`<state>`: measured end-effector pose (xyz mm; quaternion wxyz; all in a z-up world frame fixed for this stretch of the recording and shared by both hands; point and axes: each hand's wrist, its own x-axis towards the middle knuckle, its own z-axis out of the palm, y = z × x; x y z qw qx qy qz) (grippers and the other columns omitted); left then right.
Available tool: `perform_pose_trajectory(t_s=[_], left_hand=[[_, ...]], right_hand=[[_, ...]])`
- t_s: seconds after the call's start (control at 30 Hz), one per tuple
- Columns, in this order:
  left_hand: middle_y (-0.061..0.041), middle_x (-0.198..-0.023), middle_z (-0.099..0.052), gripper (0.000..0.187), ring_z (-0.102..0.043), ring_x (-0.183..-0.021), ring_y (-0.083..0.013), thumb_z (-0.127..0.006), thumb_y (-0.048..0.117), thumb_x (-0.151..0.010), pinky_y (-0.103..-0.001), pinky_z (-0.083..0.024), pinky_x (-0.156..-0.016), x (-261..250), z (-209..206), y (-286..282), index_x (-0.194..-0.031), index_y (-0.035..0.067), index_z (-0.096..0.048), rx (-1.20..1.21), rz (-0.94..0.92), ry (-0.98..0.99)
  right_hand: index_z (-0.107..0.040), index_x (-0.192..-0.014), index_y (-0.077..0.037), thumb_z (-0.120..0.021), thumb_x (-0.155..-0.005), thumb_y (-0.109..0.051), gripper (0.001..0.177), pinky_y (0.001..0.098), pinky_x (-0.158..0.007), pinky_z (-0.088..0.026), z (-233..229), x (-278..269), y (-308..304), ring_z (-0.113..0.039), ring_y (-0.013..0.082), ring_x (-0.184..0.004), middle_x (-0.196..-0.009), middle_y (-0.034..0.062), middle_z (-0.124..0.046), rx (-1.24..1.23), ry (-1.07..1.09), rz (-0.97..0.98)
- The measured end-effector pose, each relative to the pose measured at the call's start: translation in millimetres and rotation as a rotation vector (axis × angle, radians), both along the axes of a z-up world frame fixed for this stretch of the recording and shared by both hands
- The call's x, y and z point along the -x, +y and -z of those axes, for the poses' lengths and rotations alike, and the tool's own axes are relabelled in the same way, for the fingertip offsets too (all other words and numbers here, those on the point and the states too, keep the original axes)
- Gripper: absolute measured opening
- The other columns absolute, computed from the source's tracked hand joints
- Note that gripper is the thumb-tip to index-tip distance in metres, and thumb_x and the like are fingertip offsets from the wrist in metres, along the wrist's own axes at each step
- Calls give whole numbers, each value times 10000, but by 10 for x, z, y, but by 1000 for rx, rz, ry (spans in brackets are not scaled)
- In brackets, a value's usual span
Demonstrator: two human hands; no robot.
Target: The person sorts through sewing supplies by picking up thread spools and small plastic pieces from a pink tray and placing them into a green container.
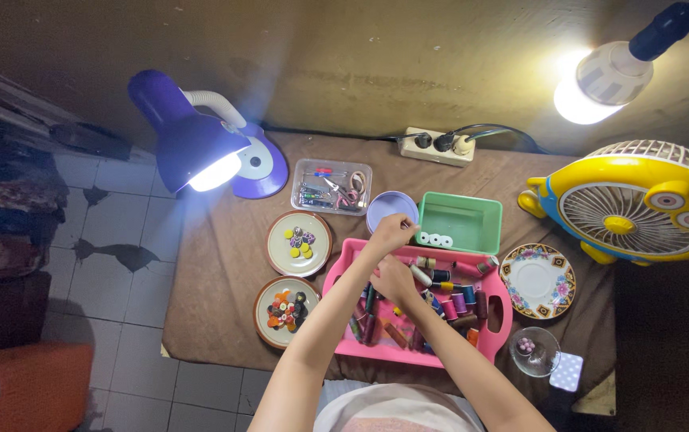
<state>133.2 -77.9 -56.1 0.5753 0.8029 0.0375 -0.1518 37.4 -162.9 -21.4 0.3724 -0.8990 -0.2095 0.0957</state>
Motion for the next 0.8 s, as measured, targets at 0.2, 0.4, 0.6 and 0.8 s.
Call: perform_pose_trajectory(t_s=[0.2,0.4,0.6,0.8], left_hand=[[-99,-790,-732,239,-696,-624,-162,-689,213,-926,-309,-552,-599,308,-78,361,-1011,-9,-710,86,-204,81],[-120,-777,-728,226,-685,-656,-171,-682,191,-953,-317,-553,-614,409,1,492,-1014,-21,-729,85,-244,72],[-141,-901,-757,281,-756,-739,-194,-656,170,-912,-329,-602,-702,263,71,28,-1126,-6,-699,160,-209,-5],[-197,-857,-698,268,-674,-761,-334,-758,96,-803,-414,-538,-704,248,2,-348,-1008,-55,-673,-39,-203,-264]], right_hand=[[-669,-956,-16,-732,-816,-175,221,500,-693,-545,-49,26,187,-666,401,-816,-945,189,-672,58,116,20],[-698,-871,-11,-813,-838,-176,204,390,-680,-568,-325,-12,-24,-717,271,-705,-802,142,-731,-80,196,189],[-744,-1153,-20,-765,-866,-114,303,240,-694,-556,-539,-313,-732,-661,57,-763,-884,29,-766,-435,216,521],[-797,-1027,-7,-832,-821,-137,246,290,-737,-554,-422,-971,-1491,-682,149,-817,-978,81,-739,-319,162,589]])
